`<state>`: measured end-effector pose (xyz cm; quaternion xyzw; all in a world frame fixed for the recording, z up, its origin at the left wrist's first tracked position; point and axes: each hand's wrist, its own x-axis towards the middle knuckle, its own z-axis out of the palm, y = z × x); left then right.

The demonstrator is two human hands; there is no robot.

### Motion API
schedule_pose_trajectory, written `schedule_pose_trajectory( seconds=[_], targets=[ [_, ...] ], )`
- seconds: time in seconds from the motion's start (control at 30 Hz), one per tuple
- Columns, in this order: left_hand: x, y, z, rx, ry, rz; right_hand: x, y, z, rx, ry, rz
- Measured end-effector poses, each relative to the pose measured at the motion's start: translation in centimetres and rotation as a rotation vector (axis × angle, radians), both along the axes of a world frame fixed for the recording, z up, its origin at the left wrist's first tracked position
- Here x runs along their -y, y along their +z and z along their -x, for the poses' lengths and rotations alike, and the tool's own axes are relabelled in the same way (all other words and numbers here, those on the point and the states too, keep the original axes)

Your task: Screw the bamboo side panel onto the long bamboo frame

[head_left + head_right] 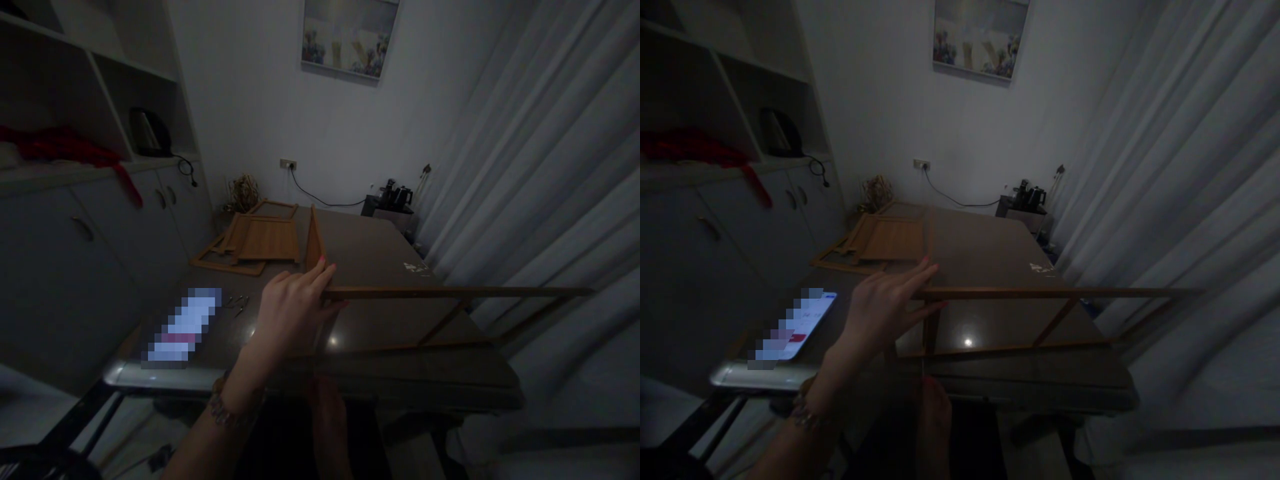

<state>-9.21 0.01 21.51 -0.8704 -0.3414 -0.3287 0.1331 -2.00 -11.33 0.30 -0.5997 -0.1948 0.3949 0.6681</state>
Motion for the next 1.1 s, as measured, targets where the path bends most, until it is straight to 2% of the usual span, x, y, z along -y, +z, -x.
schedule_pose_trajectory(
  seconds=[0.1, 0.2, 0.33, 0.43, 0.67, 0.87, 0.97, 1.1],
  targets=[
    [-0.1, -0.1, 0.0, 0.005, -0.004, -0.002, 0.2, 0.6, 0.1, 0.075, 0.078, 0.012],
    [-0.1, 0.0, 0.0, 0.017, -0.010, -0.006, 0.1, 0.8, 0.2, 0.034, 0.120, -0.031],
    [0.0, 0.0, 0.0, 0.023, -0.010, -0.013, -0.2, 0.4, 0.5, -0.015, 0.084, -0.070],
    [0.0, -0.1, 0.0, 0.014, -0.007, -0.016, -0.3, 0.1, 0.7, 0.029, 0.068, -0.044],
    [0.0, 0.0, 0.0, 0.007, 0.003, -0.007, 0.1, -1.3, -0.1, 0.477, 0.108, -0.048],
    [0.0, 0.0, 0.1, 0.006, 0.003, -0.002, 0.5, -3.1, -2.0, 0.822, 0.083, -0.147],
    [0.0, 0.0, 0.1, 0.006, 0.002, -0.014, 0.5, -3.4, -2.4, 0.803, 0.090, -0.140],
    [0.0, 0.1, 0.1, 0.016, -0.009, -0.011, 0.5, -2.7, -2.6, 0.676, 0.115, -0.081]
  ],
)
